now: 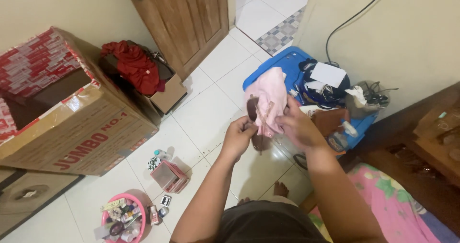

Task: Cleaning several pairs of glasses using a pink cloth.

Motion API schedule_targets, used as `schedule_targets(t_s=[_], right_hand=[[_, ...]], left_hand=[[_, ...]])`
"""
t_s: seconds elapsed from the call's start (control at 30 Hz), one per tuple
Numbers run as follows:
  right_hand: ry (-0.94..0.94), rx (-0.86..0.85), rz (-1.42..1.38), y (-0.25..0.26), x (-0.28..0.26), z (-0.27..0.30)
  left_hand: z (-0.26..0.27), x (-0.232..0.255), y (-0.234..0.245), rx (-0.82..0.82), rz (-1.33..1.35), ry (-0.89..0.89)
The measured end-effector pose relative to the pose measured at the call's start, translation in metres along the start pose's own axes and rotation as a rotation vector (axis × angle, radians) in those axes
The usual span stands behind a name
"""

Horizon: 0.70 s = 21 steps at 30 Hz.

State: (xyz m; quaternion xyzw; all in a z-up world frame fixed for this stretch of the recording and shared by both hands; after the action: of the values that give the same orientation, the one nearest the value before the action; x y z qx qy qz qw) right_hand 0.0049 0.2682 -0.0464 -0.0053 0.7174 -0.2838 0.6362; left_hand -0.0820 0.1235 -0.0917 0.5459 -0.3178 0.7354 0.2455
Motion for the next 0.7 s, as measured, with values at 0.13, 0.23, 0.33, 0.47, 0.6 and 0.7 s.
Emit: schedule_targets(t_s=[0.13,0.23,0.33,0.47,0.6,0.7], right_hand=[[0.111,-0.063,0.038,-0.013,-0.013,-0.001],[0.123,-0.086,0.178,-0.028,-0.018,0.003],[0.096,-0.031,0.178,-0.051,-0.033,0.0],[0.119,0.004,0.267,-0.047,-0.021,-0.002],[0.277,0.099,0.304,-0.034,-0.018,-0.009],[0.271,0.131,0.257,-0.008,-0.019,-0.018]], left_hand=[[0.021,0.04,0.004,0.137,-0.436,-0.03],[0.036,0.062,-0.011,0.14,-0.561,-0.16],[0.03,0.057,-0.018,0.088,-0.695,-0.165],[0.024,0.046,-0.019,0.038,-0.713,-0.133],[0.017,0.024,-0.013,0.035,-0.497,-0.073],[0.019,0.035,-0.014,-0.046,-0.413,-0.009]])
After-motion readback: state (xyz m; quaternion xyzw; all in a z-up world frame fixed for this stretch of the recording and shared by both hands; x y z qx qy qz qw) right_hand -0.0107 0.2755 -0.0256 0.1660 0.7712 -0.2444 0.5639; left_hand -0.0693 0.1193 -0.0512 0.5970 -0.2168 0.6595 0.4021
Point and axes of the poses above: each hand's wrist, its own z-axis away from the middle knuckle, its own y-axis out of the back of the hand, x = y × z, the point moved 9 cm from there along -z, towards the middle knuckle, and after that the axes turned 6 degrees about y, right-handed, at the moved point
